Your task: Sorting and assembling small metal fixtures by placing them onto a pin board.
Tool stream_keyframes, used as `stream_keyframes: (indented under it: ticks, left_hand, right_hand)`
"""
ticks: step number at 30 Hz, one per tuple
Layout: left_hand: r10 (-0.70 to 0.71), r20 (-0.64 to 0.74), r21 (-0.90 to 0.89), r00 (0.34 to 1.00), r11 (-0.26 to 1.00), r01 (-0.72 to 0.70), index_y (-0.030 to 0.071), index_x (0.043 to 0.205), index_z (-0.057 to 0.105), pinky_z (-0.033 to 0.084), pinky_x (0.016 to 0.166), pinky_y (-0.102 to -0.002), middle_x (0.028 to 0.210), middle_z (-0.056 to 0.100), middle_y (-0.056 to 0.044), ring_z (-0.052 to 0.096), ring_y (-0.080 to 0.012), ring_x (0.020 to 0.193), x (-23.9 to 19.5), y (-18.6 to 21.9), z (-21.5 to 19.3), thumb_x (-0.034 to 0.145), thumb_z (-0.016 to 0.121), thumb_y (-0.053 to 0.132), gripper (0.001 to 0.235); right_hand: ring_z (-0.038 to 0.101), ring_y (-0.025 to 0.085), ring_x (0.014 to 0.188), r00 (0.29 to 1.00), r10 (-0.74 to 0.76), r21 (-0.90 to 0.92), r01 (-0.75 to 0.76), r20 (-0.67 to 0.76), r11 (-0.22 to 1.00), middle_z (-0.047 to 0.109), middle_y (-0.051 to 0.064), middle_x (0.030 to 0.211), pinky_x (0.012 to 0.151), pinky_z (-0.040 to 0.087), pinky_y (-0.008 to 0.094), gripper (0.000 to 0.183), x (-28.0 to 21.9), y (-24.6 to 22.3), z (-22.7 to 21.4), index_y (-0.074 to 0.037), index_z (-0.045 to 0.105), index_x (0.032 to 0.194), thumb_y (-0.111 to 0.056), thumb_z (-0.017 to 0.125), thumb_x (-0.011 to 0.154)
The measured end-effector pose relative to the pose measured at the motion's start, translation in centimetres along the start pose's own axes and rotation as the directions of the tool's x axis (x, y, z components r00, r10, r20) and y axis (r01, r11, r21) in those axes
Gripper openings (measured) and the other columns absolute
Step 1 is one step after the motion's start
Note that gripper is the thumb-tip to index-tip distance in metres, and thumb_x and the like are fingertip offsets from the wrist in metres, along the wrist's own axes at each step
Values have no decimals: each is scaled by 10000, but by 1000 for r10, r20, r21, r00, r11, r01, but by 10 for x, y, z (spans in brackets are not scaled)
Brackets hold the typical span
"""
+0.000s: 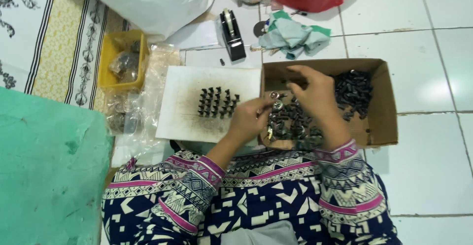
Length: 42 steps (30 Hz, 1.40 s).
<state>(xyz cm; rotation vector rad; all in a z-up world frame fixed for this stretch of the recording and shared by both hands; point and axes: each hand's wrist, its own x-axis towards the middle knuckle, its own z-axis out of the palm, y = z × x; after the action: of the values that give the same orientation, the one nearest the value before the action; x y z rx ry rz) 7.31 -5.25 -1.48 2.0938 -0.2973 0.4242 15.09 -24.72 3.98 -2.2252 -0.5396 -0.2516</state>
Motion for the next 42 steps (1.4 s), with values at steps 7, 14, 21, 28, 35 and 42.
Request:
stream_keyframes:
  ticks: [7, 14, 21, 28, 35, 42]
  left_hand:
    - [-90, 252, -75, 964, 991, 112, 62, 1162, 738, 628, 785, -375, 1004, 762, -156, 736, -336, 958, 1, 41, 51, 920, 667, 49, 252]
    - [-218, 489, 78, 845, 975, 206, 58, 1207, 714, 626, 788, -333, 1026, 743, -135, 735, -271, 970, 13, 20, 118, 949, 627, 99, 275]
    - [-263, 503, 121, 823, 965, 235, -62, 1566, 268, 598, 930, -508, 1227, 624, -360, 656, -445, 1124, 37, 13, 170, 944, 549, -28, 684]
    - [-379, 428, 46, 820, 916, 399, 16, 1631, -39, 548, 805, -526, 1150, 602, -433, 646, -519, 1026, 25, -17, 202, 922, 480, -71, 883]
    - [-415, 401, -20, 817, 887, 461, 28, 1627, 109, 543, 991, -572, 1371, 506, -412, 588, -505, 1221, 30, 7, 160, 947, 537, -12, 805]
    - [-367, 245, 111, 898, 930, 350, 33, 1580, 303, 427, 1150, -498, 1434, 514, -257, 498, -400, 1368, 19, 19, 101, 904, 671, 70, 770]
  right_hand:
    - [691, 420, 1032, 963, 256, -39, -260, -84, 965, 745, 197, 1067, 833, 581, 496, 411, -49, 62, -69, -83, 756, 1225, -26, 841, 827]
    - [710, 364, 1035, 772, 633, -96, -627, 58, 773, 772, 147, 1010, 862, 584, 476, 335, -83, 179, -33, -153, 801, 1082, -94, 829, 754]
    - [728, 277, 1006, 771, 624, -310, -567, 126, 763, 771, 55, 992, 832, 614, 379, 315, -57, 230, 42, -215, 808, 1039, -48, 697, 796]
    - [696, 396, 1031, 812, 566, -395, -478, 141, 785, 672, 312, 1190, 872, 627, 457, 218, -46, 181, 44, 33, 778, 1033, 49, 643, 862]
    - [697, 394, 991, 803, 587, -375, -517, 97, 769, 659, 292, 1101, 828, 631, 459, 198, -43, 174, 39, 46, 747, 1050, 36, 622, 896]
    - [732, 293, 924, 906, 412, -144, -397, 97, 907, 734, 64, 951, 767, 605, 414, 349, -29, 93, 29, -208, 751, 1120, -39, 736, 815]
